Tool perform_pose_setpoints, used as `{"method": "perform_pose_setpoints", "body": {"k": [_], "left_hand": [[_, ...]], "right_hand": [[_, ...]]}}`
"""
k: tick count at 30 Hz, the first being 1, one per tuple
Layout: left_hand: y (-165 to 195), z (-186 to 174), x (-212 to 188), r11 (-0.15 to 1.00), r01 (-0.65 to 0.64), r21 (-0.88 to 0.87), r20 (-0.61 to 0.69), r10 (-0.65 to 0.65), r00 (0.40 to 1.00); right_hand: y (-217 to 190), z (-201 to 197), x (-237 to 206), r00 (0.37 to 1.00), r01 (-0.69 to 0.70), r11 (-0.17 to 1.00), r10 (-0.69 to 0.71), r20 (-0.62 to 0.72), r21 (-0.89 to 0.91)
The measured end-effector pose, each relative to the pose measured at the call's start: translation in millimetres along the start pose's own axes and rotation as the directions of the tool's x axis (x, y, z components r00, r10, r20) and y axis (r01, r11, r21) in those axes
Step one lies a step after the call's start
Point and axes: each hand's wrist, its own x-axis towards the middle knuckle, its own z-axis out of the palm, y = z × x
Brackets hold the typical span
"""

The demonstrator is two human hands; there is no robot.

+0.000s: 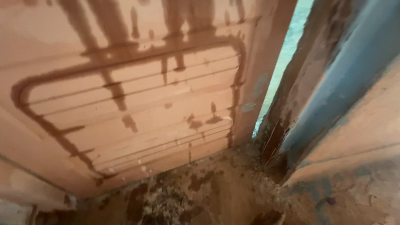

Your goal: The person paints a wooden door panel with reddish-brown paint using a brush, working the bristles across the recessed panels and rails while steadying the surface with the other hand. Near the end they dip the brush into a bowl of paint on the floor and resume coating the door.

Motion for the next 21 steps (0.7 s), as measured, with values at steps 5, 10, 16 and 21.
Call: {"method": "perform_pose_setpoints", "body": {"k": [5, 10, 16, 21], "left_hand": [[-37.0, -24.6, -25.3, 0.99, 0.118, 0.081, -0.139, -0.106, 0.985], [-63.1, -72.4, -69.5, 0.927, 0.332, 0.175, -0.361, -0.253, 0.898], [-68.5, -162.7, -93.2, 0.816, 0.456, 0.355, -0.731, -0.062, 0.68], [-87.2, -203.6, -127.7, 0.736, 0.604, 0.306, -0.865, -0.049, 0.499]], "right_hand": [[-9.8, 41.1, 30.1, 0.987, 0.142, 0.989, -0.144, 0.071, 0.034], [-39.8, 110.2, 61.6, 0.943, 0.281, 0.954, -0.294, 0.155, 0.102], [-108.5, 186.2, 47.2, 0.846, 0.413, 0.884, -0.462, 0.267, 0.221], [-134.5, 293.0, -16.0, 0.751, 0.448, 0.845, -0.533, 0.389, 0.293]]}}
